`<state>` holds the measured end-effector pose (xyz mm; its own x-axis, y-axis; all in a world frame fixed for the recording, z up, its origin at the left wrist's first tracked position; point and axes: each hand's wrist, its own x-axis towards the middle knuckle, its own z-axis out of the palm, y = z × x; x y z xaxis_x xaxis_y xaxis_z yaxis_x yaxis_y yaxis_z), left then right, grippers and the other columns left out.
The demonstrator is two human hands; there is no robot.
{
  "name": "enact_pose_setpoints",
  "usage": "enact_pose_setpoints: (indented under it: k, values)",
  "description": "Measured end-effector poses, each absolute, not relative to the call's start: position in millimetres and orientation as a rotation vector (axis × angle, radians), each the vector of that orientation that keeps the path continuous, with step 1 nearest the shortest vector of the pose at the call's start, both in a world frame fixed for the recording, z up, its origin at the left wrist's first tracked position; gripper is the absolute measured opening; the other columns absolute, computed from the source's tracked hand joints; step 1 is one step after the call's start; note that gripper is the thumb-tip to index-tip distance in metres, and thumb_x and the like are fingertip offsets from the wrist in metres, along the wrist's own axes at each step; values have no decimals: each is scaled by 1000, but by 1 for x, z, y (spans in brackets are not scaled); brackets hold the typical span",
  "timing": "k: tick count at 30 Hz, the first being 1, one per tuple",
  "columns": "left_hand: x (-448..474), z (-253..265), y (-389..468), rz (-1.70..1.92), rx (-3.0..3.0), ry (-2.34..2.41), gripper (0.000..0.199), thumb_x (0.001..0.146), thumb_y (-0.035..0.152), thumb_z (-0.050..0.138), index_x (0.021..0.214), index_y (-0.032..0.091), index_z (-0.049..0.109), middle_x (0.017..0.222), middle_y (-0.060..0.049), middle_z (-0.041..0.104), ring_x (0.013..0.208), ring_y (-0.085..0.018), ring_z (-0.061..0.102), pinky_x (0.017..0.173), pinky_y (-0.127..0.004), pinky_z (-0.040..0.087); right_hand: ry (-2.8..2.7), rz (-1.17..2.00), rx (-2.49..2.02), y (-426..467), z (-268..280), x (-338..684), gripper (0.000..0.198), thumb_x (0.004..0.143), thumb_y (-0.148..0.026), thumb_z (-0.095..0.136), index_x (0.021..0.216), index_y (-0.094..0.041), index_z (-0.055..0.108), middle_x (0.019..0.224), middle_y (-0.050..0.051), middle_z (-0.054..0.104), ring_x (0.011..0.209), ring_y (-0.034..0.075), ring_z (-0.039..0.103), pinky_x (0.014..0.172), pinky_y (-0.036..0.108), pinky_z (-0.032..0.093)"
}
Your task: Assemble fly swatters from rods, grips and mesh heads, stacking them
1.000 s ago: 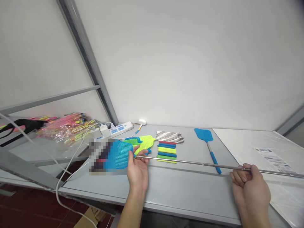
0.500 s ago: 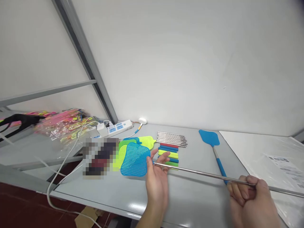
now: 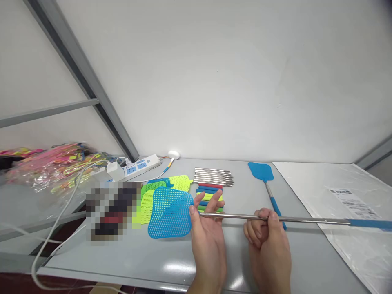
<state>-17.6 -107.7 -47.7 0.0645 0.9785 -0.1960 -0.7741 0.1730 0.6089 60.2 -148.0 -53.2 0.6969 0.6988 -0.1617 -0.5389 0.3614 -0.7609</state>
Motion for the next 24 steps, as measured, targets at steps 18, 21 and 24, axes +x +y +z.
enact_pose_setpoints:
  k: [18, 21, 24]
  values:
    - [-127, -38, -89, 1517, 363, 619, 38, 98, 44, 37, 112, 23, 65, 104, -7, 70, 68, -12, 61, 66, -26, 51, -224, 837, -835, -220, -70, 136, 22, 85, -40, 68, 88, -19, 61, 57, -10, 29, 43, 4, 21, 40, 17, 26]
    - [-133, -40, -84, 1539, 384, 600, 38, 99, 46, 33, 114, 26, 63, 111, -8, 68, 66, -13, 59, 64, -29, 50, -234, 807, -839, -219, -73, 133, 26, 83, -43, 68, 88, -19, 59, 57, -10, 29, 42, 4, 22, 39, 18, 25]
    - [-131, -43, -82, 1585, 406, 624, 38, 99, 48, 32, 116, 29, 61, 119, -8, 66, 67, -13, 59, 63, -30, 49, -242, 772, -837, -214, -73, 128, 28, 83, -46, 67, 87, -20, 58, 57, -11, 30, 42, 4, 23, 39, 18, 24]
